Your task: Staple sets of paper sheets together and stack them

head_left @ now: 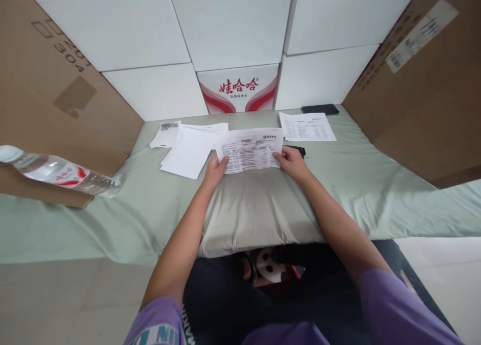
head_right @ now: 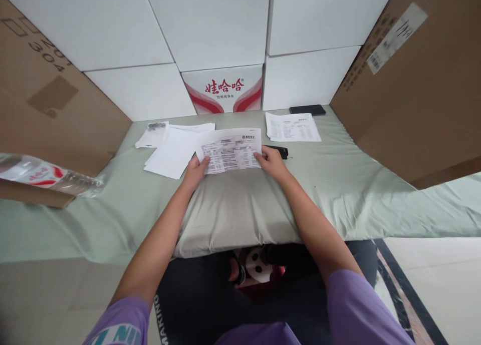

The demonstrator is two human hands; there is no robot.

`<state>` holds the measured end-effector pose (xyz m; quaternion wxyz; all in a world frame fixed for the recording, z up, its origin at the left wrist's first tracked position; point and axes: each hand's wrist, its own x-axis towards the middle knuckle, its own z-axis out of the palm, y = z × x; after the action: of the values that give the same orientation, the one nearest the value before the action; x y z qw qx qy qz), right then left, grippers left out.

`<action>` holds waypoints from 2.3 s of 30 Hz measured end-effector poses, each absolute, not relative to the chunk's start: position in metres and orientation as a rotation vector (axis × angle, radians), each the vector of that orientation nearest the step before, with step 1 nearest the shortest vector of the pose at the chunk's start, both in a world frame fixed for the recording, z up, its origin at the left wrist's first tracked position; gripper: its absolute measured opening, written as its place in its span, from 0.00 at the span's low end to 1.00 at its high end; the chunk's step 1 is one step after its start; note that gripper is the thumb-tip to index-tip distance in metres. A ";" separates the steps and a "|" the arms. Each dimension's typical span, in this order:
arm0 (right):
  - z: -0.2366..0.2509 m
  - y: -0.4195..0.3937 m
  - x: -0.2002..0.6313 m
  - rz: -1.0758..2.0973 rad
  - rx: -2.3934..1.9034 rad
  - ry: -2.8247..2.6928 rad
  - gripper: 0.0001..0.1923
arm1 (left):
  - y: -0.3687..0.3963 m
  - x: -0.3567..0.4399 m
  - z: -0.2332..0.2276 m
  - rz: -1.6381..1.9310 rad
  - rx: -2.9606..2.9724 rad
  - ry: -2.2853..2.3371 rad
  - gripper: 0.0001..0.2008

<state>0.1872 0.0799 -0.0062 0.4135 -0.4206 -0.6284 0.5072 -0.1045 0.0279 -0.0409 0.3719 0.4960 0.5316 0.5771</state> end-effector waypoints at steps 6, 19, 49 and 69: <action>-0.010 0.083 0.188 1.069 -1.026 -1.780 0.16 | 0.028 -0.106 -0.043 1.466 1.268 1.370 0.28; 0.004 0.076 0.184 1.460 -0.959 -1.529 0.18 | 0.015 -0.101 -0.022 1.321 1.163 1.471 0.24; 0.006 0.080 0.188 1.547 -0.998 -1.297 0.13 | 0.005 -0.101 -0.011 1.275 1.148 1.439 0.25; 0.037 0.072 0.210 1.320 -1.414 -2.175 0.04 | -0.006 -0.088 -0.007 0.943 1.435 1.324 0.29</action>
<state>0.2105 0.0720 0.0371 0.1149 -0.4825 -0.7423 0.4505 -0.0879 -0.0059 -0.0069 0.4679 0.5850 0.5396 0.3843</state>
